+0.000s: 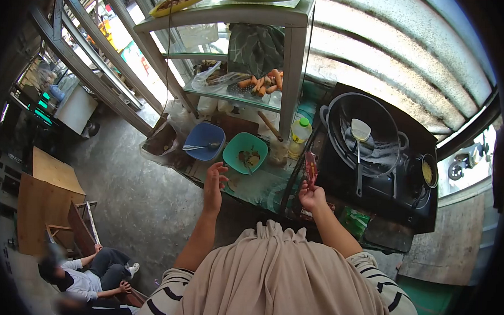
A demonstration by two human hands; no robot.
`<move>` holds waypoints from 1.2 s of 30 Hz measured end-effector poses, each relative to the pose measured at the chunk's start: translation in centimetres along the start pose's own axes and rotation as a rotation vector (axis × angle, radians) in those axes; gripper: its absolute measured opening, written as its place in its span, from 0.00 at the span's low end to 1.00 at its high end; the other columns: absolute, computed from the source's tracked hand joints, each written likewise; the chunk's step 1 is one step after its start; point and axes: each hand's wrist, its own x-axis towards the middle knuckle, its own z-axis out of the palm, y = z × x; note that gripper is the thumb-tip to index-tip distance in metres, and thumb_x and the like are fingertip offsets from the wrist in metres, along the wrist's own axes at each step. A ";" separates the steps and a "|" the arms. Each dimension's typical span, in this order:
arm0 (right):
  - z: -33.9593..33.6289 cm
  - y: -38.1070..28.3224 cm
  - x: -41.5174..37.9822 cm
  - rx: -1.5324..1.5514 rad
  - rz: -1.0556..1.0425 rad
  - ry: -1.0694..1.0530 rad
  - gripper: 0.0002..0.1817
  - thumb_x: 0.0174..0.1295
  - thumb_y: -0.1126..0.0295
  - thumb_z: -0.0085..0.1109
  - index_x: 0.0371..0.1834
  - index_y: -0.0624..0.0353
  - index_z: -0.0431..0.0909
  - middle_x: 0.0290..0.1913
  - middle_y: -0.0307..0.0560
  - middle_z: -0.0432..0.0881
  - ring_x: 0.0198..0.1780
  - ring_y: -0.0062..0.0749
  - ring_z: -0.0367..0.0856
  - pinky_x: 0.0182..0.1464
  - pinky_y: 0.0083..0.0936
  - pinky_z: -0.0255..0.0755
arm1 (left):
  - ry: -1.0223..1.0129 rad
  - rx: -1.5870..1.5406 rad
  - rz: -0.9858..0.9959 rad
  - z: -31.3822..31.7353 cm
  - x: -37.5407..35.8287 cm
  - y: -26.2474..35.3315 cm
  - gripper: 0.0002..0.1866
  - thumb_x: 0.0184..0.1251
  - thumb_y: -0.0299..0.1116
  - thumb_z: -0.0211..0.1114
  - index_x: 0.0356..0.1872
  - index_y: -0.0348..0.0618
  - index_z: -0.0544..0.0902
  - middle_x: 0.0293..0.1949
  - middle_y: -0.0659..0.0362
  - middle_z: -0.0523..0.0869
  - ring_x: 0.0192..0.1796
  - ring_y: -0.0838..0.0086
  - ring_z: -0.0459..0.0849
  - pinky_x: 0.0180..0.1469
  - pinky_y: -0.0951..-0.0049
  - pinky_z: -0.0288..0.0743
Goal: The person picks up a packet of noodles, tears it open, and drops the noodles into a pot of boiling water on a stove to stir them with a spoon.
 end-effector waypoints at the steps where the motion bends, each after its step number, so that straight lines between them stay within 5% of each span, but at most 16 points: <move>1: 0.3 -0.2 0.7 -0.001 0.012 -0.004 0.13 0.64 0.70 0.37 0.39 0.62 0.74 0.34 0.45 0.82 0.30 0.30 0.78 0.28 0.23 0.71 | -0.012 0.010 -0.011 0.0 -0.5 0.1 0.22 0.80 0.48 0.42 0.62 0.46 0.71 0.49 0.65 0.79 0.41 0.84 0.74 0.41 0.83 0.65; 4: 1.7 -0.8 3.1 0.096 0.086 -0.158 0.17 0.70 0.65 0.35 0.54 0.61 0.71 0.49 0.52 0.83 0.40 0.36 0.84 0.32 0.27 0.77 | 0.025 -0.046 -0.032 0.5 -2.7 1.0 0.18 0.78 0.43 0.50 0.60 0.45 0.73 0.48 0.64 0.79 0.40 0.85 0.74 0.40 0.84 0.65; 9: 2.7 0.7 -0.3 -0.133 0.194 -0.025 0.21 0.76 0.53 0.37 0.56 0.56 0.70 0.52 0.52 0.81 0.42 0.41 0.83 0.36 0.29 0.78 | 0.178 -0.009 0.098 0.8 -6.1 0.2 0.12 0.69 0.34 0.66 0.49 0.41 0.80 0.35 0.64 0.81 0.32 0.87 0.74 0.34 0.87 0.66; 12: -2.4 0.6 -1.2 -0.554 0.267 -0.142 0.13 0.72 0.57 0.49 0.49 0.51 0.77 0.38 0.39 0.81 0.39 0.34 0.80 0.41 0.29 0.75 | 0.291 0.065 -0.037 0.9 -8.2 -0.3 0.10 0.69 0.37 0.67 0.37 0.40 0.83 0.24 0.66 0.79 0.25 0.87 0.73 0.29 0.85 0.66; 14: -5.4 -0.3 -3.0 -0.683 0.287 -0.156 0.12 0.70 0.56 0.52 0.46 0.51 0.77 0.37 0.37 0.81 0.40 0.32 0.80 0.41 0.28 0.74 | 0.355 0.089 -0.109 1.8 -9.8 -0.1 0.17 0.70 0.42 0.65 0.24 0.41 0.81 0.17 0.67 0.75 0.19 0.86 0.70 0.24 0.84 0.63; 20: -10.9 -5.5 -8.4 -0.953 0.293 -0.023 0.12 0.66 0.53 0.60 0.39 0.49 0.78 0.25 0.32 0.73 0.29 0.25 0.74 0.32 0.25 0.69 | 0.363 0.035 -0.142 4.2 -13.7 -2.4 0.29 0.75 0.53 0.53 0.16 0.43 0.76 0.16 0.66 0.74 0.16 0.85 0.67 0.21 0.82 0.59; 22: -13.6 -7.4 -8.9 -0.962 0.279 0.018 0.14 0.67 0.53 0.59 0.35 0.50 0.78 0.17 0.31 0.63 0.22 0.23 0.64 0.27 0.23 0.63 | 0.324 0.003 -0.117 5.0 -14.6 -3.5 0.29 0.76 0.51 0.51 0.17 0.43 0.78 0.15 0.66 0.73 0.17 0.84 0.67 0.22 0.82 0.59; 24: -16.1 -9.1 -8.5 -0.931 0.310 -0.027 0.11 0.68 0.56 0.58 0.38 0.52 0.78 0.19 0.32 0.65 0.23 0.23 0.65 0.27 0.22 0.64 | 0.266 -0.031 -0.092 5.9 -15.2 -4.5 0.29 0.77 0.50 0.49 0.18 0.42 0.80 0.14 0.65 0.72 0.18 0.84 0.68 0.22 0.81 0.60; 27: -18.4 -10.4 -10.0 -0.935 0.253 -0.083 0.09 0.67 0.64 0.56 0.45 0.54 0.78 0.23 0.34 0.69 0.25 0.25 0.68 0.29 0.23 0.68 | 0.102 -0.132 -0.169 8.1 -15.3 -5.3 0.22 0.76 0.45 0.48 0.32 0.40 0.84 0.19 0.65 0.75 0.22 0.83 0.70 0.24 0.82 0.60; 29: -17.7 -10.6 -13.1 -0.967 0.157 -0.090 0.11 0.66 0.69 0.55 0.50 0.55 0.78 0.26 0.37 0.72 0.26 0.26 0.71 0.31 0.23 0.70 | 0.045 -0.134 -0.232 10.2 -14.6 -4.6 0.20 0.74 0.42 0.48 0.51 0.40 0.81 0.29 0.64 0.79 0.26 0.84 0.72 0.28 0.82 0.63; 32: -18.2 -11.7 -15.7 -0.939 0.157 -0.068 0.18 0.61 0.76 0.55 0.55 0.55 0.76 0.37 0.43 0.80 0.36 0.29 0.80 0.40 0.27 0.77 | -0.040 -0.016 -0.275 12.7 -12.9 -4.2 0.19 0.75 0.41 0.49 0.58 0.42 0.76 0.36 0.65 0.79 0.29 0.84 0.73 0.30 0.83 0.64; 36: -19.0 -12.7 -17.7 -0.886 0.077 -0.006 0.17 0.61 0.78 0.55 0.54 0.55 0.76 0.35 0.41 0.79 0.34 0.28 0.78 0.39 0.26 0.77 | -0.127 0.028 -0.238 16.0 -10.7 -3.1 0.17 0.75 0.37 0.52 0.56 0.40 0.77 0.37 0.64 0.80 0.31 0.86 0.73 0.34 0.84 0.67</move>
